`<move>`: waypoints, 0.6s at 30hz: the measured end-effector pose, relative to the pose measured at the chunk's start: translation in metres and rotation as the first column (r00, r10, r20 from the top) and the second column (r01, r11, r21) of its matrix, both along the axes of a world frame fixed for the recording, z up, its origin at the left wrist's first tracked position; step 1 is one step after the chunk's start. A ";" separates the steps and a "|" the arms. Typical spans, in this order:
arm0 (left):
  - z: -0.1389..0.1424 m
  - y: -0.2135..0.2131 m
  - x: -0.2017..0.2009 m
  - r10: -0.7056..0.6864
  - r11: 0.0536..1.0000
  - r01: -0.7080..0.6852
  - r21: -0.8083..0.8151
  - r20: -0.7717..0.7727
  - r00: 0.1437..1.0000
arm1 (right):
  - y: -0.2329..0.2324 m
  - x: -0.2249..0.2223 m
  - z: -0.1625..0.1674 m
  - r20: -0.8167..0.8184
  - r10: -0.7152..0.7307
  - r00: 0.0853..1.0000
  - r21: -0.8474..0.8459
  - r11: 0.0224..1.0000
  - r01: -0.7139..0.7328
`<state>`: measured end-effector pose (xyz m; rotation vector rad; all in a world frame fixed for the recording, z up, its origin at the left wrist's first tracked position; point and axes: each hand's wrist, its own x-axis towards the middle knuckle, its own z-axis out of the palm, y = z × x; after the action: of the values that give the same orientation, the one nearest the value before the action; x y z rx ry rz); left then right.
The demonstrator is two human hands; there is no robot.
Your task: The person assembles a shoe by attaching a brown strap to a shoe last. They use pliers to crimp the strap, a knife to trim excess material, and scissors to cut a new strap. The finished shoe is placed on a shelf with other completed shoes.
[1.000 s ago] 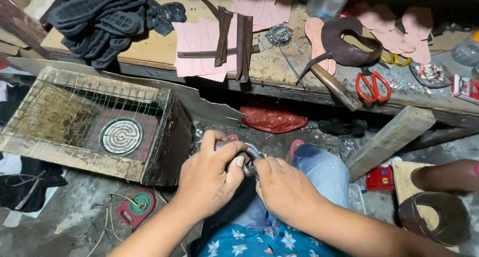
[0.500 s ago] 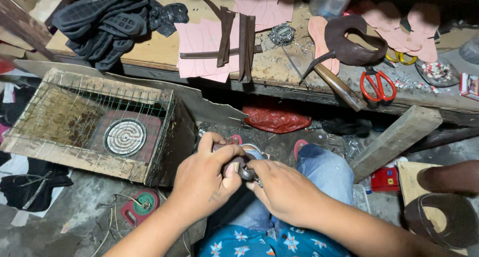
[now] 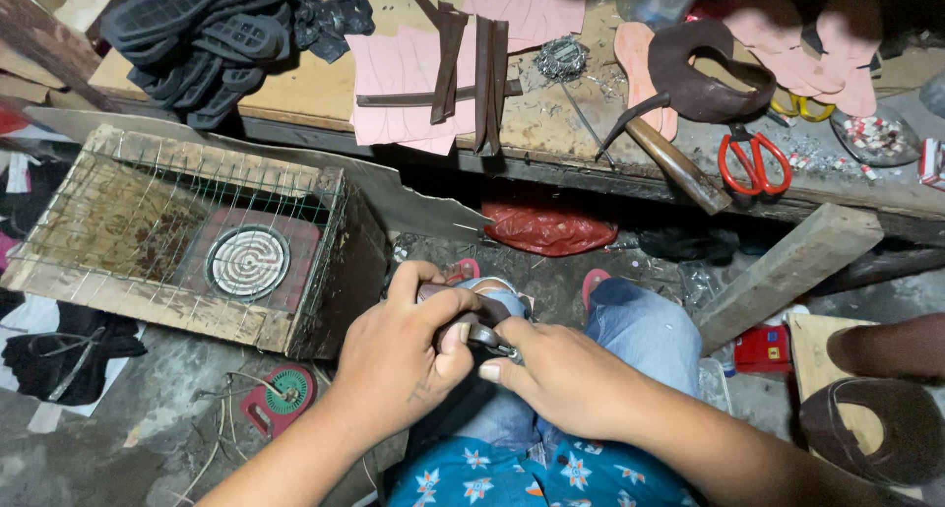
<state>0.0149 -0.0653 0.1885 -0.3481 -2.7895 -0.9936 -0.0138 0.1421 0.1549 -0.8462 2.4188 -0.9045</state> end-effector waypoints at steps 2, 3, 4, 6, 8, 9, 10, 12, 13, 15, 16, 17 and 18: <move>0.000 -0.001 0.002 -0.010 1.000 0.010 0.018 0.004 1.000 | -0.005 0.004 -0.002 -0.079 -0.059 0.995 0.072 0.995 0.065; 0.000 -0.001 0.002 -0.001 0.999 0.001 0.039 0.017 1.000 | -0.009 0.006 -0.004 -0.133 -0.064 0.989 0.078 0.994 0.075; 0.000 -0.001 0.003 0.007 0.998 -0.009 0.060 0.034 0.999 | -0.010 0.006 -0.006 -0.184 -0.068 0.981 0.083 0.993 0.084; -0.001 0.000 0.002 0.049 0.995 -0.055 0.081 0.079 0.996 | -0.012 0.004 -0.007 -0.183 -0.065 0.981 0.080 0.994 0.081; -0.001 -0.001 0.001 0.070 0.995 -0.075 0.071 0.081 0.994 | -0.009 -0.001 -0.006 -0.103 -0.052 0.993 0.048 0.997 0.057; -0.001 -0.001 0.001 0.068 0.996 -0.072 0.054 0.070 0.995 | -0.007 -0.003 -0.004 -0.037 -0.032 0.999 0.049 0.998 0.033; -0.001 -0.001 0.001 0.069 0.997 -0.071 0.038 0.062 0.996 | -0.007 -0.002 -0.004 0.033 -0.009 0.999 0.050 0.999 0.007; -0.001 -0.001 0.003 0.042 0.999 -0.042 0.026 0.005 0.999 | -0.007 -0.001 -0.002 0.053 -0.022 0.998 0.062 0.998 0.019; -0.001 -0.001 0.004 0.025 1.000 -0.025 0.018 -0.025 0.999 | -0.010 0.003 -0.003 -0.011 -0.063 0.998 0.068 0.996 0.063; -0.001 -0.002 0.004 0.060 0.995 -0.064 0.071 0.062 0.996 | -0.017 0.007 -0.007 -0.123 -0.100 0.987 0.083 0.990 0.111; -0.001 -0.002 0.005 0.076 0.992 -0.086 0.097 0.108 0.991 | -0.018 0.007 -0.008 -0.158 -0.095 0.983 0.101 0.989 0.112; -0.001 -0.003 0.005 0.090 0.991 -0.100 0.089 0.106 0.990 | -0.019 0.007 -0.010 -0.193 -0.088 0.977 0.120 0.986 0.112; -0.001 -0.003 0.005 0.106 0.990 -0.115 0.080 0.099 0.989 | -0.018 0.005 -0.011 -0.155 -0.063 0.986 0.064 0.995 0.074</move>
<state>0.0199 -0.0688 0.1878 -0.1368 -2.8026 -1.1259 -0.0093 0.1242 0.1434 -0.8394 2.6095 -0.8010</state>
